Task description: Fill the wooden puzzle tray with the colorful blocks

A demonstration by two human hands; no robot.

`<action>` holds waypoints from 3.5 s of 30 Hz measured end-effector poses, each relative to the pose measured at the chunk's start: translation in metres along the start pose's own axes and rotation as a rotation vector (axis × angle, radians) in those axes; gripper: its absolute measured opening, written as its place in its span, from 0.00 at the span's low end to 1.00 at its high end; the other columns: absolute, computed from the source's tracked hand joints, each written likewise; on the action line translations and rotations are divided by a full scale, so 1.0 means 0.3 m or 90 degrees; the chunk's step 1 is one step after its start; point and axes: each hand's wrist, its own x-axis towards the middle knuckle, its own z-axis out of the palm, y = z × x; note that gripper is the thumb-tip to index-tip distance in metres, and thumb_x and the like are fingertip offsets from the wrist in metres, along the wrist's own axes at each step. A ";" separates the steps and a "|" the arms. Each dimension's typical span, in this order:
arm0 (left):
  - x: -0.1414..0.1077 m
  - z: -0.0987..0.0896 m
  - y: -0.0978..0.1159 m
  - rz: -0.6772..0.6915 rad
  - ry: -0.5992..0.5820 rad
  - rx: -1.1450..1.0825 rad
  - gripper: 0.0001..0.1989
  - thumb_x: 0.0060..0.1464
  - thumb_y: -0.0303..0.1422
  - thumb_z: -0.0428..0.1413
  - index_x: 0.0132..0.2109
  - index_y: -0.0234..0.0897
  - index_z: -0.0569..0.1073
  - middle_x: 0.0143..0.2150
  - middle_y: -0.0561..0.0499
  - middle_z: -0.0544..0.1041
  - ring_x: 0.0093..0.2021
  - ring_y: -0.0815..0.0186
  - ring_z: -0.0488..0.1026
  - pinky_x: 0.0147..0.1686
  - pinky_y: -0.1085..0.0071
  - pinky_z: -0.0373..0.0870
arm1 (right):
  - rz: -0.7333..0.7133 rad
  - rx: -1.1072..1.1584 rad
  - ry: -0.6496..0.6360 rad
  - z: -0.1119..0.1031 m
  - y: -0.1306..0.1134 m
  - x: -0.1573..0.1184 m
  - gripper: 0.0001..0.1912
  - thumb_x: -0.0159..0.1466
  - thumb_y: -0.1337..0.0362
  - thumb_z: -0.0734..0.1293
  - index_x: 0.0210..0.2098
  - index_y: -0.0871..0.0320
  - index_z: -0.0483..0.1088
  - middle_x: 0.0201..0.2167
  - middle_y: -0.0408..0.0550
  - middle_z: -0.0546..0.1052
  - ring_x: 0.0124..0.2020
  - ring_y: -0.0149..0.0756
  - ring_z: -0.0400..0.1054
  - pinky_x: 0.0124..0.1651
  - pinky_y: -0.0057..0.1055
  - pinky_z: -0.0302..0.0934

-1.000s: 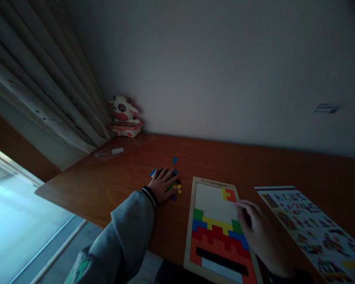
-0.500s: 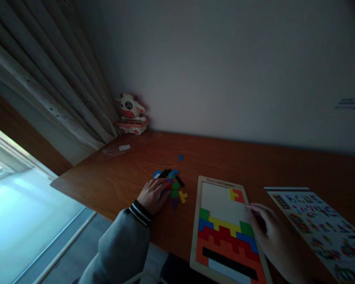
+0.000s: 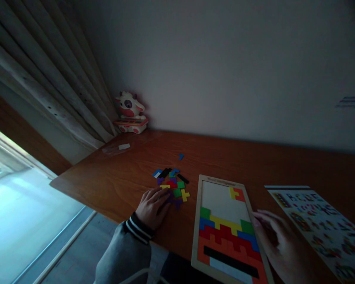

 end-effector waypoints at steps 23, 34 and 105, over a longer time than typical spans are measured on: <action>0.000 0.002 -0.014 0.075 -0.003 -0.080 0.13 0.64 0.36 0.55 0.54 0.40 0.76 0.52 0.46 0.80 0.47 0.61 0.78 0.48 0.62 0.77 | 0.112 0.054 -0.045 -0.017 -0.006 -0.082 0.19 0.67 0.47 0.61 0.46 0.53 0.71 0.47 0.51 0.76 0.48 0.45 0.72 0.49 0.42 0.67; -0.002 0.008 -0.008 0.050 0.000 -0.124 0.11 0.64 0.33 0.55 0.52 0.40 0.76 0.50 0.47 0.80 0.47 0.62 0.79 0.47 0.64 0.78 | 0.043 0.010 -0.017 -0.025 -0.014 -0.065 0.20 0.67 0.47 0.59 0.44 0.54 0.72 0.45 0.52 0.77 0.45 0.45 0.74 0.47 0.42 0.67; 0.065 0.012 0.031 0.097 0.066 -0.040 0.14 0.65 0.26 0.52 0.54 0.40 0.75 0.42 0.50 0.83 0.40 0.63 0.78 0.39 0.66 0.76 | 0.098 0.050 -0.061 -0.001 0.032 -0.098 0.19 0.67 0.48 0.61 0.47 0.53 0.71 0.48 0.52 0.75 0.49 0.47 0.71 0.50 0.44 0.66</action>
